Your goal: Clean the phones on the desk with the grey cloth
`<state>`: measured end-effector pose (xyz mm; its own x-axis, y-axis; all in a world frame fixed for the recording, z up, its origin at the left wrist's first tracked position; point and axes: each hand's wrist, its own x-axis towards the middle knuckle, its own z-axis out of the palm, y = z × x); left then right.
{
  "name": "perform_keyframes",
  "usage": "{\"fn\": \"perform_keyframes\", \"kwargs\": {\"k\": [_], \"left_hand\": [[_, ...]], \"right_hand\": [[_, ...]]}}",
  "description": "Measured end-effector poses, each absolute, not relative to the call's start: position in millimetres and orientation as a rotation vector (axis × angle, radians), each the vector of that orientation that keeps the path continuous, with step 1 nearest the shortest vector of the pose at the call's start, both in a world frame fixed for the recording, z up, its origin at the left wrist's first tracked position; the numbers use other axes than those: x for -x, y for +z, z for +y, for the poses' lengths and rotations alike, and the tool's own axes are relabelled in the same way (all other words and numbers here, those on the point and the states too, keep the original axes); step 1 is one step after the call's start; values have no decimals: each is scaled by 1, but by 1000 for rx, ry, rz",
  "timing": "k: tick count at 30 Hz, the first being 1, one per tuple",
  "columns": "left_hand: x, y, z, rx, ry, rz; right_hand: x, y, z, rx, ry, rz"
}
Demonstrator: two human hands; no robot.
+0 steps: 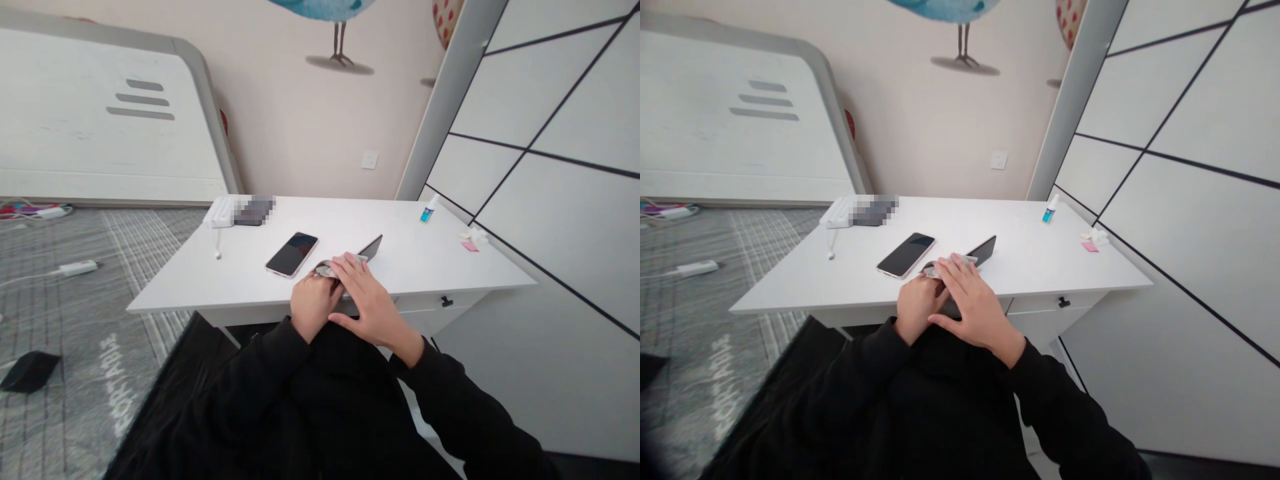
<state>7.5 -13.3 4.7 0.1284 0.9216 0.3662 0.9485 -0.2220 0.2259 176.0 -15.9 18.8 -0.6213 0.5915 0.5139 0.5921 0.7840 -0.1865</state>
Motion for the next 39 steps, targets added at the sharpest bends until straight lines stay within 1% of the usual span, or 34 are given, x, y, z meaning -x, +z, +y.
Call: {"fn": "perform_keyframes", "kwargs": {"k": [2,7,14,20,27,33,39], "left_hand": [[-6,4,-14,2315,-690,-1905],[-7,0,-16,2277,-784,-1857],[-7,3,-15,2319,-757,-1846],[-7,-2,-16,2277,-802,-1792],[-8,2,-15,2324,-772,-1830],[-7,-2,-16,2290,-792,-1807],[-8,2,-14,2324,-735,-1860]], "right_hand": [[-181,19,-11,894,-3,-2411],[-207,13,26,1135,-69,-2187],[-184,17,-6,910,6,-2372],[-207,10,28,1159,-86,-2139],[-185,16,-2,909,1,-2355],[-206,9,29,1157,-77,-2105],[-182,17,-6,863,10,-2369]]}}
